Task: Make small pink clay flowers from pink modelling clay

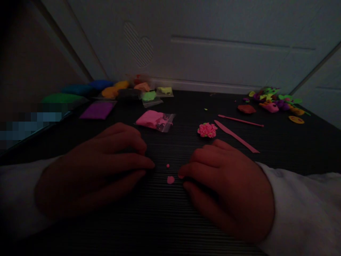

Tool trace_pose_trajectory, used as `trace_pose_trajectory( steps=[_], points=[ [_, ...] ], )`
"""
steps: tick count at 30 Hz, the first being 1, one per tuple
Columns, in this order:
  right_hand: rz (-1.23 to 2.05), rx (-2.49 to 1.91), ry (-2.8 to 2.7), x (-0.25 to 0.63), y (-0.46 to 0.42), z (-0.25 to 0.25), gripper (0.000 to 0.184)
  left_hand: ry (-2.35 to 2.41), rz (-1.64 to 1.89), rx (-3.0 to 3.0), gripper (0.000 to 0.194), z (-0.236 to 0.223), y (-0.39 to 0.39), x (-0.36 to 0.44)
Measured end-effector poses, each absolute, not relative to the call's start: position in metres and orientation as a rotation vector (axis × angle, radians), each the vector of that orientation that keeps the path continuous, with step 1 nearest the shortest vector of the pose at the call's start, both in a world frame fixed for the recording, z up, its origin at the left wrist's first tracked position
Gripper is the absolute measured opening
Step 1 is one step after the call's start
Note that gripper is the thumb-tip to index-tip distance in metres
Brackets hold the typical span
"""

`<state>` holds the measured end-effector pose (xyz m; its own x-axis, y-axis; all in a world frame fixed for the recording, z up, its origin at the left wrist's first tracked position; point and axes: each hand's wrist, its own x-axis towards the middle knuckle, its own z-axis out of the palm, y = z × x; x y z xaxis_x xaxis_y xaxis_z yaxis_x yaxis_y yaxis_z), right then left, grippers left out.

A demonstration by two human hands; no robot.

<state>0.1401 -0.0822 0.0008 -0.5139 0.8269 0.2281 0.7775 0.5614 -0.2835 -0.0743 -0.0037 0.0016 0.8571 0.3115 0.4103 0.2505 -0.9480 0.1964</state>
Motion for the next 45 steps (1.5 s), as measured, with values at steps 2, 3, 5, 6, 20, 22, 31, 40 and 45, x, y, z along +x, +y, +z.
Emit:
trace_pose_trajectory(
  steps=[2,3,5,6,20,22,31,40,45],
  points=[
    [0.262,-1.34,-2.427,0.1405,-0.0825,0.0004,0.018,0.444,0.667,2.883,0.015,0.0013,-0.0039,-0.0746],
    [0.277,-1.352,-2.408,0.1407,-0.0825,0.0002,0.019,0.447,0.661,2.884,0.015,0.0011,-0.004,-0.0747],
    [0.283,-1.355,-2.396,0.1411,-0.0825,-0.0004,0.02,0.449,0.656,2.889,0.015,0.001,-0.0041,-0.075],
    [0.271,-1.346,-2.408,0.1412,-0.0824,-0.0006,0.02,0.447,0.657,2.892,0.015,0.001,-0.0042,-0.0751],
    [0.124,-1.299,-2.551,0.1407,-0.0828,0.0021,0.023,0.435,0.653,2.9,0.014,0.0008,-0.0036,-0.0752],
    [0.134,-1.3,-2.576,0.1406,-0.0822,0.002,0.022,0.436,0.655,2.902,0.014,0.0012,-0.004,-0.075],
    [0.067,-1.231,-2.591,0.1426,-0.0812,0.0023,0.015,0.426,0.644,2.894,0.015,0.0012,-0.0038,-0.0756],
    [0.058,-1.196,-2.581,0.1424,-0.0816,0.0023,0.012,0.412,0.652,2.89,0.014,0.0008,-0.0035,-0.0753],
    [0.057,-1.177,-2.586,0.1431,-0.0816,0.004,0.011,0.424,0.666,2.914,0.015,0.0006,-0.0033,-0.0752]
  ],
)
